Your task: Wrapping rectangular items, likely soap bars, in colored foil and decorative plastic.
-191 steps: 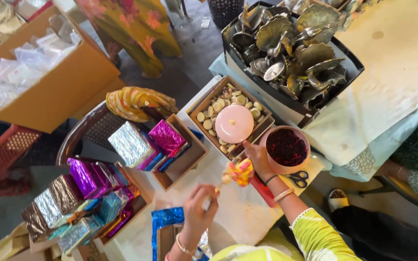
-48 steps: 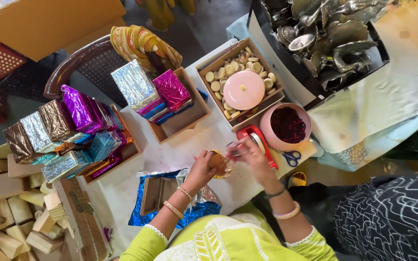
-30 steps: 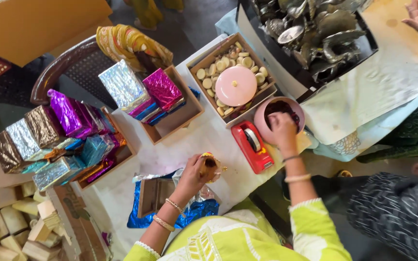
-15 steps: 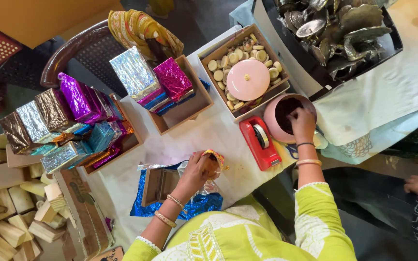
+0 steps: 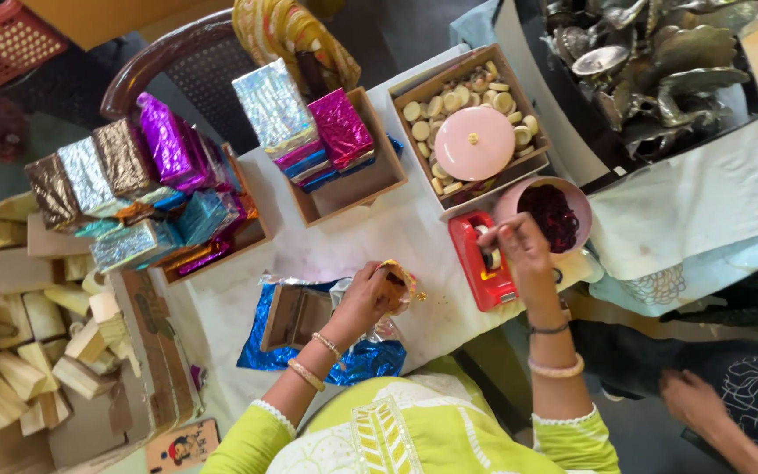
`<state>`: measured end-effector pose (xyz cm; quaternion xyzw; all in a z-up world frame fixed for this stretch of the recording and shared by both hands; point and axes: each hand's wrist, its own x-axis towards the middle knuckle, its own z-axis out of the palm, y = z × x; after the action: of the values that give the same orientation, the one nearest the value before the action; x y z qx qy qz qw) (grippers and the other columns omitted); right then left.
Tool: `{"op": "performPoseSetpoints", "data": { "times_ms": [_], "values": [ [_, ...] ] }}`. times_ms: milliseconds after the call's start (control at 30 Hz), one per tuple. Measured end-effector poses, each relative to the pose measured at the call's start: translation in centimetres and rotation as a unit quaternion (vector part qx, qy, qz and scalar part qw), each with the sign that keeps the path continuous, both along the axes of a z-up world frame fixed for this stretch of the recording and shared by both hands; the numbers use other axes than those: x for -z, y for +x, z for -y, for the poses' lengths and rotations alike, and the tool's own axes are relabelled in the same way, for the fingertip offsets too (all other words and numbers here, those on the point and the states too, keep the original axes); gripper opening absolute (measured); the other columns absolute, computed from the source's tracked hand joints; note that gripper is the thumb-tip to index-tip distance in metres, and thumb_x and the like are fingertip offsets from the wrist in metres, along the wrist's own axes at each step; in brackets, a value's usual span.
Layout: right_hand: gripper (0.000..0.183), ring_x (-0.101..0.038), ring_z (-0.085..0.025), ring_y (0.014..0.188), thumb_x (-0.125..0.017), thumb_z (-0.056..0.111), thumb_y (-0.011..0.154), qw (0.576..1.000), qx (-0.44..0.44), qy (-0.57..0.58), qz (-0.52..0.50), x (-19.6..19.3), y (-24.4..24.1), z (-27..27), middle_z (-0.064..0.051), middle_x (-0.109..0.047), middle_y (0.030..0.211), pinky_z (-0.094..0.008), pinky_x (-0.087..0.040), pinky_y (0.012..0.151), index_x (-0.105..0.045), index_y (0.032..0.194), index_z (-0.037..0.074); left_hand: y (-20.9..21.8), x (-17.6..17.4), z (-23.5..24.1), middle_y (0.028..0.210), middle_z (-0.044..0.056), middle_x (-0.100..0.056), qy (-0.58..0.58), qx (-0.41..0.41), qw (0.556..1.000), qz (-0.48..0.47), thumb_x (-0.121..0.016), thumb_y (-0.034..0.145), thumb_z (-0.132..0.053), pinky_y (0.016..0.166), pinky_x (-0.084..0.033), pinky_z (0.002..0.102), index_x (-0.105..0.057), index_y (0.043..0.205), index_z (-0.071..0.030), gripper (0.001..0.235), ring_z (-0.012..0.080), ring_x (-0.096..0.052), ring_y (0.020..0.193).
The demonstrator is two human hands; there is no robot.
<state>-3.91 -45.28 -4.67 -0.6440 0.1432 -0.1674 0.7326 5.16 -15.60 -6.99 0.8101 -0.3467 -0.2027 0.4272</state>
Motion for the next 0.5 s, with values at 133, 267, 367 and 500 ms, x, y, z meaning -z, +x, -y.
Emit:
{"op": "performPoseSetpoints", "data": {
  "times_ms": [133,267,367,500],
  "values": [
    [0.019,-0.068,-0.013,0.093,-0.054,0.024,0.109,0.994,-0.099,0.044,0.027,0.0,0.6,-5.2,-0.007,-0.072,0.097,-0.027,-0.055,0.087,-0.056,0.108,0.005,0.1,0.1,-0.2,0.128,0.017,-0.054,-0.007,-0.017,1.000,-0.022,-0.078,0.082,-0.010,0.099,-0.051,0.040,-0.055,0.126,-0.003,0.050,0.0378,-0.058,0.116],
    [0.017,-0.067,-0.012,0.089,-0.055,0.016,0.107,0.980,-0.200,0.018,0.005,0.7,1.3,-9.3,-0.007,-0.073,0.097,-0.028,-0.055,0.081,-0.062,0.103,0.002,0.1,1.7,-0.7,0.128,0.017,-0.055,-0.036,-0.023,0.999,0.002,-0.071,0.076,0.001,0.104,-0.050,0.040,-0.057,0.129,-0.003,0.055,0.0380,-0.059,0.119],
    [0.017,-0.066,-0.013,0.086,-0.055,0.014,0.105,0.972,-0.233,0.018,-0.034,-0.1,1.5,-11.2,-0.006,-0.070,0.093,-0.028,-0.055,0.079,-0.064,0.101,0.000,0.0,2.9,-1.2,0.129,0.018,-0.055,-0.016,-0.045,0.999,-0.008,-0.073,0.079,-0.001,0.103,-0.050,0.040,-0.057,0.126,-0.002,0.050,0.0379,-0.058,0.119],
    [0.019,-0.062,-0.014,0.089,-0.056,0.012,0.105,0.961,-0.275,0.043,0.005,-2.2,1.3,-12.5,-0.009,-0.064,0.098,-0.029,-0.051,0.082,-0.065,0.099,-0.003,-0.3,1.9,-1.8,0.131,0.018,-0.054,-0.030,-0.064,0.996,-0.046,-0.076,0.081,-0.005,0.100,-0.051,0.040,-0.060,0.125,-0.003,0.047,0.0366,-0.056,0.120]
  ]
}}
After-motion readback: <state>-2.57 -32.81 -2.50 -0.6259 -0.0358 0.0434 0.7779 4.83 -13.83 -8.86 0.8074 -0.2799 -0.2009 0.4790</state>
